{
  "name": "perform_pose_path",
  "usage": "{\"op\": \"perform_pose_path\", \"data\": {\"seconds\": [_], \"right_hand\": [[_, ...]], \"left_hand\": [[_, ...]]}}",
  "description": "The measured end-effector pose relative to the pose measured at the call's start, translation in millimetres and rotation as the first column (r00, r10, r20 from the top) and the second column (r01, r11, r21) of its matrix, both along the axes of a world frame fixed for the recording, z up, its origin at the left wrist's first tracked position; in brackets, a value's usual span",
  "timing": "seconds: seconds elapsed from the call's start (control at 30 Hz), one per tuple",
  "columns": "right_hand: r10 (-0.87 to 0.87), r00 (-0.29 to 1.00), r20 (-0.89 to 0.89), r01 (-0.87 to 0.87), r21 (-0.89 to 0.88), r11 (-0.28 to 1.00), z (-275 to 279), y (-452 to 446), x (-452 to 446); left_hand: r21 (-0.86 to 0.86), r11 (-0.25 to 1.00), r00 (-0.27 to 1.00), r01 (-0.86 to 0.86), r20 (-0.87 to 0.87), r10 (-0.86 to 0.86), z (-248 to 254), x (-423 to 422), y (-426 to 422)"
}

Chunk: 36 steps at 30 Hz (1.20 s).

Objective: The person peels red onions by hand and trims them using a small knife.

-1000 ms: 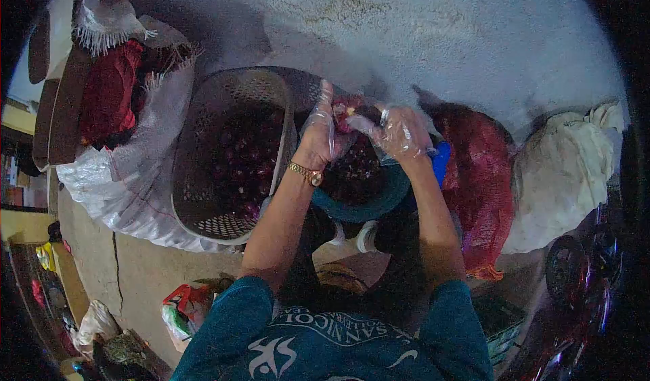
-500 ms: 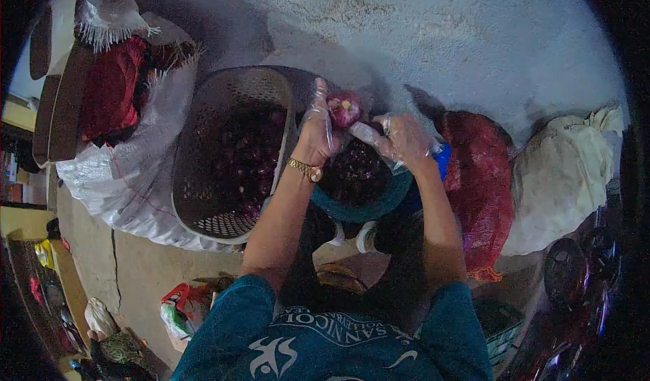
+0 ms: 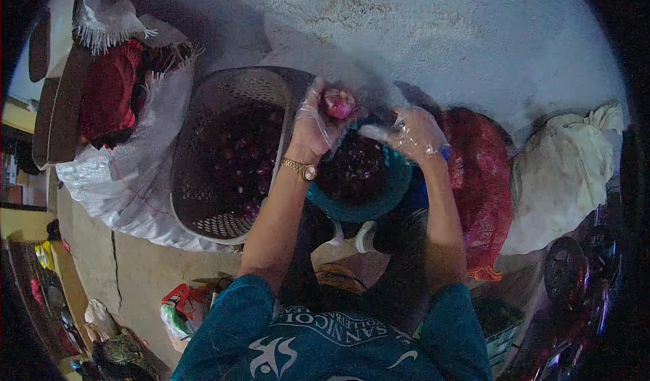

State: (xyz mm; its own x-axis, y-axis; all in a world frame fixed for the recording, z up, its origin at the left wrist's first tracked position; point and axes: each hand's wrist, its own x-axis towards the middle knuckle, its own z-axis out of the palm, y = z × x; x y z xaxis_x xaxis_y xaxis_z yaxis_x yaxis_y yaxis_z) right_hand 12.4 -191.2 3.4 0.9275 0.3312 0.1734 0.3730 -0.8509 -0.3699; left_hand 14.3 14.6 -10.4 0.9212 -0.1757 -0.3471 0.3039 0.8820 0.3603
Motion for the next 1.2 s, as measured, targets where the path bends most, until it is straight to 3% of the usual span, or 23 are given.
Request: {"op": "perform_pose_path", "data": {"seconds": [0.07,0.13,0.2,0.33,0.4,0.43,0.47,0.5,0.53,0.57,0.6,0.67,0.7,0.77,0.83,0.93,1.0,1.1,1.17,1.2], "right_hand": [[-0.002,1.000,0.019,0.002,0.002,1.000,-6.5,-1.8,-1.9],[-0.002,0.999,0.037,0.002,0.004,1.000,-6.7,-1.3,-2.0],[-0.072,0.987,-0.145,0.080,0.046,0.996,-5.7,0.3,2.5],[-0.082,0.987,-0.141,0.104,0.161,0.982,-13.6,-0.2,7.4],[-0.130,0.988,0.087,0.109,0.217,0.970,-11.6,7.1,3.7],[-0.130,0.988,0.087,0.109,0.217,0.970,-7.2,11.9,0.2],[-0.035,0.973,-0.227,0.178,0.648,0.741,-1.8,16.8,-3.9],[0.200,0.878,-0.435,0.355,0.872,0.338,3.0,20.1,-7.1],[0.200,0.878,-0.435,0.354,0.872,0.339,-3.5,20.7,-7.7],[0.191,0.864,-0.467,0.413,0.872,0.261,-15.7,21.6,-7.7],[0.185,0.848,-0.497,0.468,0.865,0.180,-19.7,24.0,-8.0],[0.180,0.849,-0.497,0.464,0.864,0.196,-24.9,26.0,-6.6],[0.173,0.850,-0.497,0.460,0.862,0.212,-25.2,26.7,-6.3],[0.202,0.823,-0.530,0.475,0.839,0.264,-22.3,20.2,-4.5],[0.229,0.795,-0.562,0.486,0.815,0.316,-21.7,17.9,-2.2],[0.119,0.797,-0.592,0.533,0.782,0.323,-26.0,19.0,0.8],[0.057,0.779,-0.624,0.600,0.770,0.217,-27.7,20.8,1.4],[0.106,0.714,-0.692,0.670,0.720,0.183,-26.0,15.9,5.3],[0.104,0.720,-0.686,0.655,0.722,0.224,-23.0,11.9,5.8],[0.102,0.726,-0.680,0.639,0.722,0.265,-22.1,10.4,5.8]], "left_hand": [[0.013,0.998,0.989,0.055,0.135,-0.056,-0.1,-1.1,3.2],[0.000,0.998,0.986,0.068,0.150,-0.067,-2.3,-1.9,5.2],[-0.013,0.997,0.983,0.081,0.165,-0.077,-4.1,-1.3,6.0],[0.104,0.992,0.980,0.066,0.179,-0.084,-5.5,0.1,5.1],[0.177,0.983,0.981,0.042,0.178,-0.074,-10.8,3.5,5.7],[0.162,0.985,0.963,0.063,0.249,-0.103,-16.4,8.3,7.1],[0.148,0.985,0.939,0.085,0.319,-0.129,-21.9,11.7,8.3],[0.148,0.985,0.939,0.085,0.320,-0.129,-15.1,7.5,5.3],[0.265,0.964,0.967,0.000,0.245,-0.067,-2.5,-0.5,-1.0],[0.383,0.921,0.984,-0.074,0.177,0.006,4.8,-5.3,-5.9],[0.383,0.921,0.984,-0.075,0.177,0.006,4.5,-5.2,-8.2],[0.632,0.752,0.893,-0.188,0.429,-0.137,3.9,-4.8,-12.1],[0.632,0.752,0.893,-0.187,0.428,-0.138,2.7,-4.2,-13.5],[0.778,0.593,0.878,-0.210,0.417,-0.237,0.5,-3.3,-14.4],[0.739,0.653,0.878,-0.166,0.412,-0.244,2.0,-5.0,-13.1],[0.670,0.735,0.874,-0.105,0.415,-0.253,5.6,-6.9,-13.0],[0.643,0.761,0.870,-0.088,0.422,-0.256,5.8,-6.6,-12.7],[0.663,0.743,0.868,-0.087,0.416,-0.270,5.1,-4.9,-12.5],[0.800,0.570,0.837,-0.185,0.433,-0.336,7.9,-5.0,-13.2],[0.801,0.570,0.837,-0.185,0.432,-0.336,6.2,-4.5,-12.9]]}}
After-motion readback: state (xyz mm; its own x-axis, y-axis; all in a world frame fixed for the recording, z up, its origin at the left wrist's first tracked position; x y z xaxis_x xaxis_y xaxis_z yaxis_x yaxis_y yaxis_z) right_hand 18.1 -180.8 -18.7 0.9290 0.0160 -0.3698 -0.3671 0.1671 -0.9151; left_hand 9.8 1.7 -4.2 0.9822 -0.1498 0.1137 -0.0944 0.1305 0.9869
